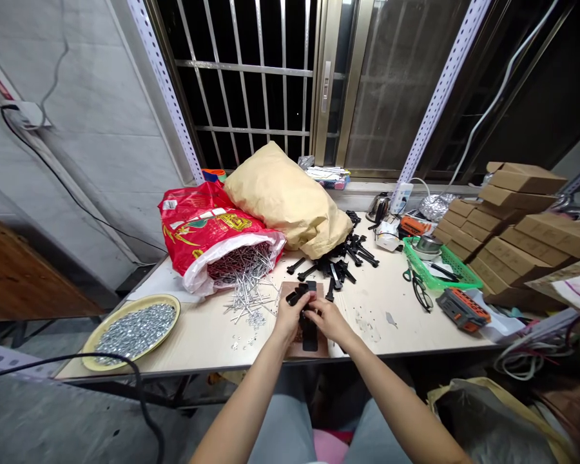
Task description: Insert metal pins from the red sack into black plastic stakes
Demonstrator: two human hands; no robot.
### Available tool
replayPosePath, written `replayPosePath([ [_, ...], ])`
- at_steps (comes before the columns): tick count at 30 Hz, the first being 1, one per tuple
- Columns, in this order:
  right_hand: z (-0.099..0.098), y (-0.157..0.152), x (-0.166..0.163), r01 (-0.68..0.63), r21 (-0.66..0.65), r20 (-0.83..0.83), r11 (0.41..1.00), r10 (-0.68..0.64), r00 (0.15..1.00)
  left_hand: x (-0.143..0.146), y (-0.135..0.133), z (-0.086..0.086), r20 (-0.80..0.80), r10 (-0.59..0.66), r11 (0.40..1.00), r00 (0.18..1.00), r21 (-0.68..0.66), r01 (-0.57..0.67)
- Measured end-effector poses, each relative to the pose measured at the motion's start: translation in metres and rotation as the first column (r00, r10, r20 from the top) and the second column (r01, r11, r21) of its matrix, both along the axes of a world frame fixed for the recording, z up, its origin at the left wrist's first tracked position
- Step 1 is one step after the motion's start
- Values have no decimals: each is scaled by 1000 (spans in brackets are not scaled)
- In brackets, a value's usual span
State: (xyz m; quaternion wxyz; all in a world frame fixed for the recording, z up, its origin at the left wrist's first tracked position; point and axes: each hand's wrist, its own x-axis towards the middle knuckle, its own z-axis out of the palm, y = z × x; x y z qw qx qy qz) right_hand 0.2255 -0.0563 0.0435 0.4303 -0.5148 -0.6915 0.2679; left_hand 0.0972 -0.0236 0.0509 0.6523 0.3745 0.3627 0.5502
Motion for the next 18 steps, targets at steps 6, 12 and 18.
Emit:
replayPosePath([
  [6, 18, 16, -10, 123, -224, -742, 967, -252, 621, -6, -15, 7, -82, -70, 996, 994, -68, 65],
  [12, 27, 24, -29, 292, -111, -827, 950, -251, 503, 1, -36, 13, -85, -234, 970, 969, -84, 227],
  [18, 21, 9, -30, 134, 142, -528, 981, -39, 848, -15, -30, 6, -284, -99, 983, 954, 121, 138],
])
